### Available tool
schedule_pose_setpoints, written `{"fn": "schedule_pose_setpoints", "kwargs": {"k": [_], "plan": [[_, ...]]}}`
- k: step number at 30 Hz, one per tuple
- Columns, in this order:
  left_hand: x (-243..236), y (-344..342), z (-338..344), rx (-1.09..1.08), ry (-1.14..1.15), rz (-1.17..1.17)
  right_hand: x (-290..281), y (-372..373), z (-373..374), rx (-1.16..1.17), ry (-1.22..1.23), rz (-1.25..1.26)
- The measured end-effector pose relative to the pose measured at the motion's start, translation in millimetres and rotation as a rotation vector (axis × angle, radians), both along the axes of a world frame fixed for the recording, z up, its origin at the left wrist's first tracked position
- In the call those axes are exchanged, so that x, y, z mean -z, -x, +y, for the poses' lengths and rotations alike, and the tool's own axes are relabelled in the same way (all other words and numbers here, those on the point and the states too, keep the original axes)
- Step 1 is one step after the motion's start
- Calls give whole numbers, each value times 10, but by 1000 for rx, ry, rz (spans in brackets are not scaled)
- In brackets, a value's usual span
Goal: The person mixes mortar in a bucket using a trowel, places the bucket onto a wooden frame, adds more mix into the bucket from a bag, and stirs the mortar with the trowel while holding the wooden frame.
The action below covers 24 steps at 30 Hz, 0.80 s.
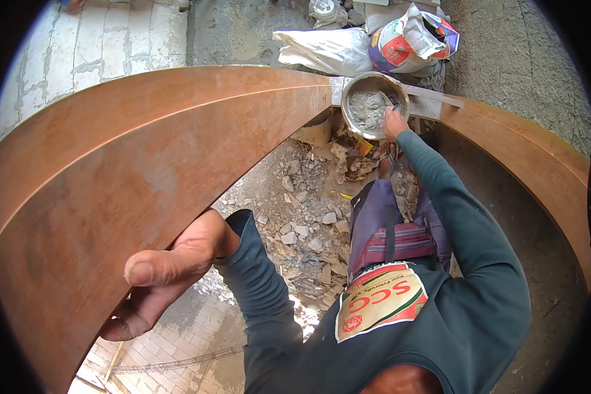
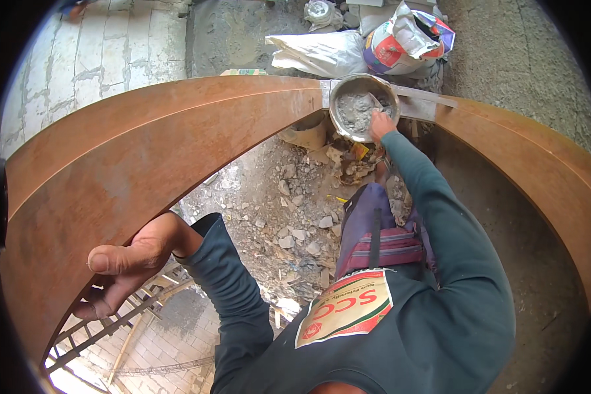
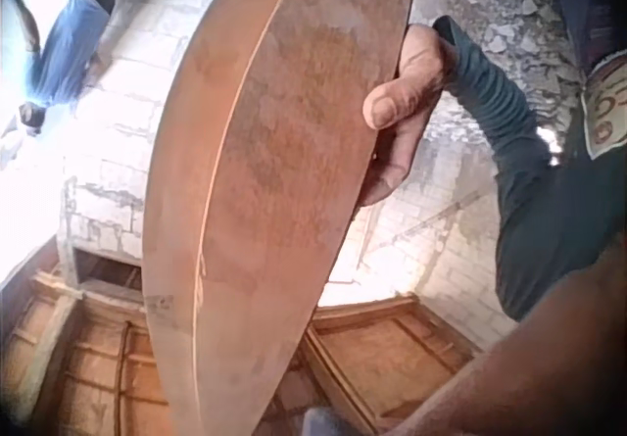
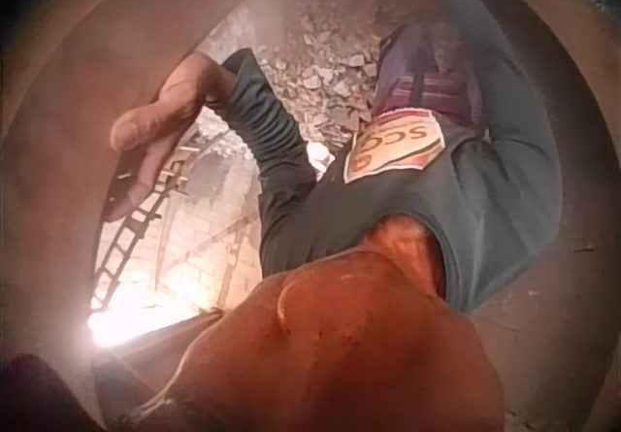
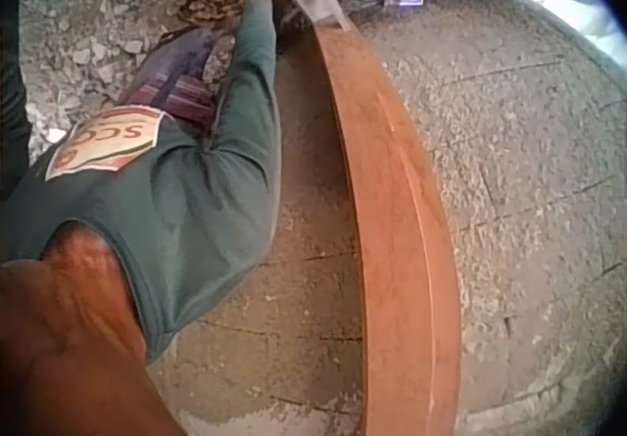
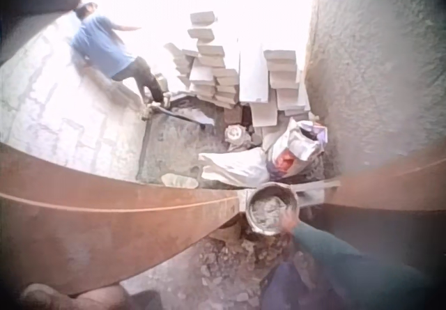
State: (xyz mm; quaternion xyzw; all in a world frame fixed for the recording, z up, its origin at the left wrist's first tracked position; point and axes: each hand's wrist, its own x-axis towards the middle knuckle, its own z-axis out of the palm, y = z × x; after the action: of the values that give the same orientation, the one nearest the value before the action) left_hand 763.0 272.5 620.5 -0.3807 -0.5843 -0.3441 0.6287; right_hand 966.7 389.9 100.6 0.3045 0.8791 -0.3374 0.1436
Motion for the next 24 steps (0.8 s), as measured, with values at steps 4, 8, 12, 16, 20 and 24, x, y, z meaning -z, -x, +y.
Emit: {"fn": "schedule_pose_setpoints", "kwargs": {"k": [4,8,12,16,20,24], "plan": [[-31,29,-186,-62,27,33,-446,-17,19,106,254,196],[-43,49,-172,-21,27,48,-1109,-269,-115,50,120,232],[-64,7,-109,-10,7,32,-580,-197,-90,-184,17,87],[31,58,-184,15,52,25,-669,70,134,-318,-31,21],[-18,22,-240,56,24,57,-1305,71,302,-290,-103,146],[-35,28,-145,117,15,55,-1099,292,381,-254,-169,230]]}}
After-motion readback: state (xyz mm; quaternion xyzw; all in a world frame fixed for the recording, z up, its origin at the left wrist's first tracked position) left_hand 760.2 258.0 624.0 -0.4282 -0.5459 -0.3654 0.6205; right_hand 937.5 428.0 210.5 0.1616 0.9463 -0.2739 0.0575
